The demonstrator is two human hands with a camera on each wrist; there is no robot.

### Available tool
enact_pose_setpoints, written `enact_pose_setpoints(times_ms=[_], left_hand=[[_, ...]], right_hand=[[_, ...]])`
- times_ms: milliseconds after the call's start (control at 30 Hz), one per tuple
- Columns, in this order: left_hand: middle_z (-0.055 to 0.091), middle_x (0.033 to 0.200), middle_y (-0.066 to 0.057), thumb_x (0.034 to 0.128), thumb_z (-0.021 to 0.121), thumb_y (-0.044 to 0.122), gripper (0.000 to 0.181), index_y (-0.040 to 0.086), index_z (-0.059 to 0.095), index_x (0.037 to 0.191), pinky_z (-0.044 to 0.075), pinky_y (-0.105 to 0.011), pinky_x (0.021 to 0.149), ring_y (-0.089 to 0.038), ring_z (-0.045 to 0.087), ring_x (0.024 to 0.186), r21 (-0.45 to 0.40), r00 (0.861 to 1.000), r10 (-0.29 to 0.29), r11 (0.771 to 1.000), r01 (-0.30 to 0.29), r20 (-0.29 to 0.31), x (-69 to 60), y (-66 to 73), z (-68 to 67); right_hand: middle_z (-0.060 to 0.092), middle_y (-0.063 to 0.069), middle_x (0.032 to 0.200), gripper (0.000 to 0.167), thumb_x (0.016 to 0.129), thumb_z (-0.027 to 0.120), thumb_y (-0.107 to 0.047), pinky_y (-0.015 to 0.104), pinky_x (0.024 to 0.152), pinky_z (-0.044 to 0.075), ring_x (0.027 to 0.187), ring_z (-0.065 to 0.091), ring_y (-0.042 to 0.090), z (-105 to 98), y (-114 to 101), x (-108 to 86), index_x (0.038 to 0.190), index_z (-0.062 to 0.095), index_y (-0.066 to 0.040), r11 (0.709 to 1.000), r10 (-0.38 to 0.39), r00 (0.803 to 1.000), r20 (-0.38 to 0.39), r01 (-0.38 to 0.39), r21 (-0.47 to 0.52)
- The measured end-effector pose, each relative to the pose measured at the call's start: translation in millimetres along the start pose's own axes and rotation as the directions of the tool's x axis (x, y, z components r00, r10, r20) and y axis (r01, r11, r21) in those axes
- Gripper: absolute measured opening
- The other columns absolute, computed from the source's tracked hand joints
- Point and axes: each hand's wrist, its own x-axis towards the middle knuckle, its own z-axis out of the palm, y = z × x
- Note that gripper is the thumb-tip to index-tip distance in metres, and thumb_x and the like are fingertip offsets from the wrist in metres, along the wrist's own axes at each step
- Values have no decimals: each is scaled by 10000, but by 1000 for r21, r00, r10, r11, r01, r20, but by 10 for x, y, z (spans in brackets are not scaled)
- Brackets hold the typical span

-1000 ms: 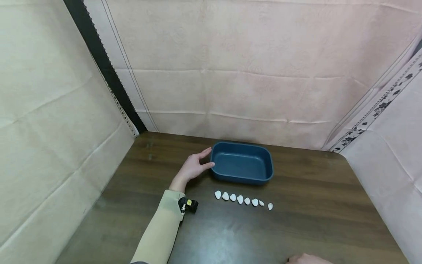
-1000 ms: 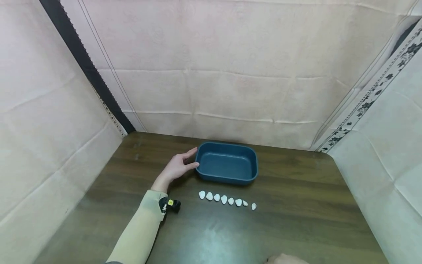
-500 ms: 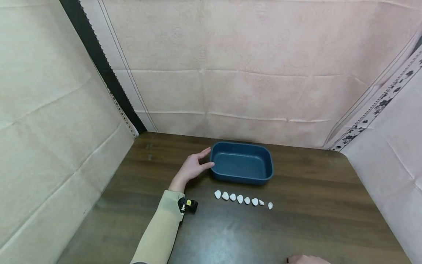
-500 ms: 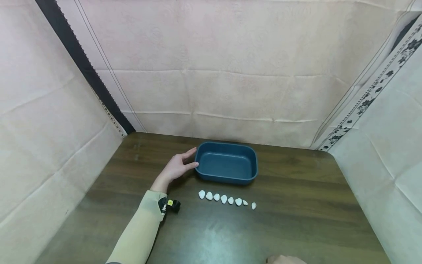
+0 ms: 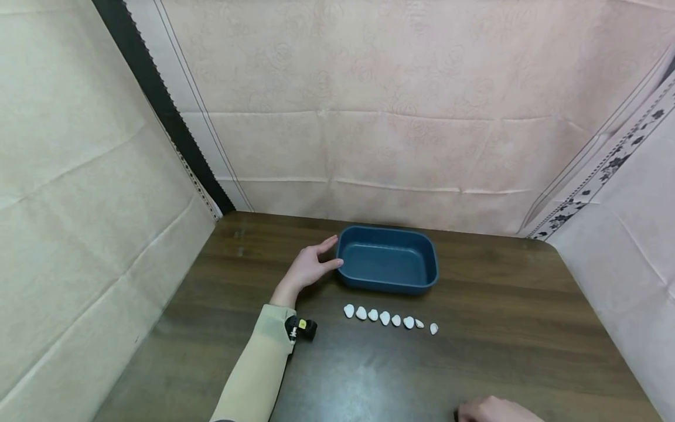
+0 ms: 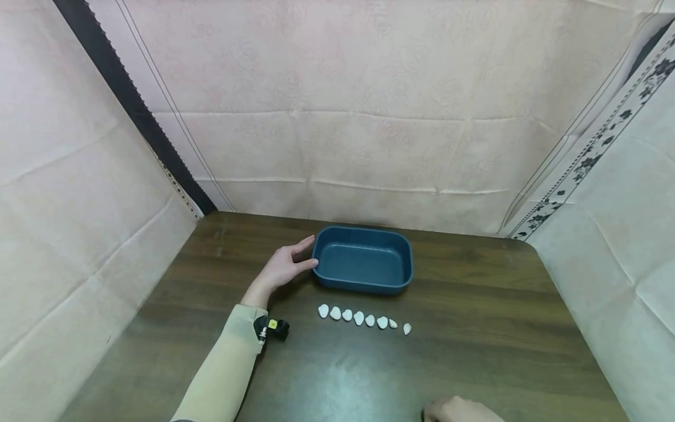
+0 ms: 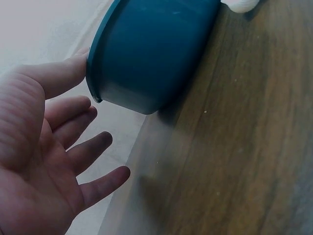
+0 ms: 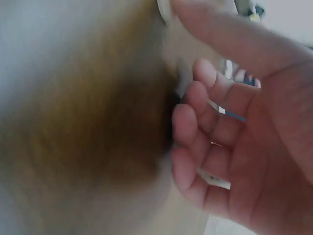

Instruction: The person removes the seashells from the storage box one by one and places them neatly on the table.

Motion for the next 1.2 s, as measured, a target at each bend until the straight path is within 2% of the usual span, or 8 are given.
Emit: enact_pose_setpoints(times_ms=[100, 167, 367, 567, 733, 1000, 1100, 1200], left_hand=[[443, 1667, 70, 1021, 758, 340, 684, 193, 481, 1629, 312, -528, 1258, -222, 369, 1564, -1, 1000, -6, 1000, 6, 2, -7, 7, 2], [443, 1666, 73, 1020, 759, 347, 686, 192, 480, 1628, 310, -524, 1260, -222, 367, 1565, 1, 1000, -9, 1000, 9, 3, -12, 13, 4], [446, 1664, 71, 1019, 758, 361, 687, 195, 484, 1626, 314, -524, 1258, -224, 369, 1564, 7, 1000, -7, 1000, 7, 8, -13, 24, 34], [454, 1662, 60, 1023, 758, 317, 670, 197, 489, 1625, 309, -545, 1256, -237, 373, 1563, -1, 1000, -17, 1000, 17, 1, -23, 26, 62], [441, 1669, 65, 1029, 749, 334, 677, 205, 475, 1633, 309, -545, 1256, -235, 365, 1568, -7, 1000, -26, 1000, 26, 0, -25, 35, 50], [441, 1667, 72, 1031, 748, 322, 671, 194, 476, 1631, 309, -519, 1261, -220, 364, 1566, -8, 1000, -24, 1000, 24, 4, -16, 32, 28], [445, 1666, 68, 1031, 748, 318, 669, 191, 478, 1630, 308, -528, 1260, -227, 365, 1566, -9, 1000, -21, 1000, 21, 0, -14, 21, 22], [447, 1664, 72, 1031, 747, 330, 668, 203, 479, 1630, 310, -536, 1258, -228, 369, 1565, -7, 1000, -23, 1000, 23, -1, -10, 12, 15]], right_hand=[[507, -259, 788, 278, 899, 810, -106, 142, 534, 424, 688, 496, -102, -163, 98, 51, 893, 631, -319, 986, -164, 981, -102, 161, -31], [541, -247, 834, 248, 938, 820, -125, 146, 567, 454, 716, 520, -94, -252, 149, 97, 943, 651, -305, 979, -201, 967, -154, 196, -49], [594, -233, 894, 133, 965, 829, -235, 210, 589, 500, 755, 545, -75, -384, 249, 206, 993, 701, -256, 989, -130, 960, -249, 107, -104], [602, -208, 859, 262, 844, 928, -201, 169, 580, 485, 728, 554, -69, -395, 320, 227, 938, 686, -230, 981, -189, 945, -267, 169, -94], [593, -221, 846, 250, 864, 903, -145, 169, 577, 489, 725, 555, -78, -437, 339, 255, 907, 674, -236, 979, -196, 938, -285, 171, -109], [611, -205, 820, 231, 907, 867, -118, 222, 583, 519, 721, 582, -47, -570, 364, 328, 908, 657, -215, 995, -94, 942, -321, 77, -66], [646, -179, 839, 193, 883, 876, -72, 223, 599, 529, 737, 594, -37, -609, 384, 393, 952, 718, -159, 993, -99, 924, -370, 70, -93], [688, -137, 873, 204, 852, 883, -15, 229, 622, 546, 763, 610, -29, -652, 396, 471, 998, 776, -110, 987, -119, 888, -443, 59, -148]])
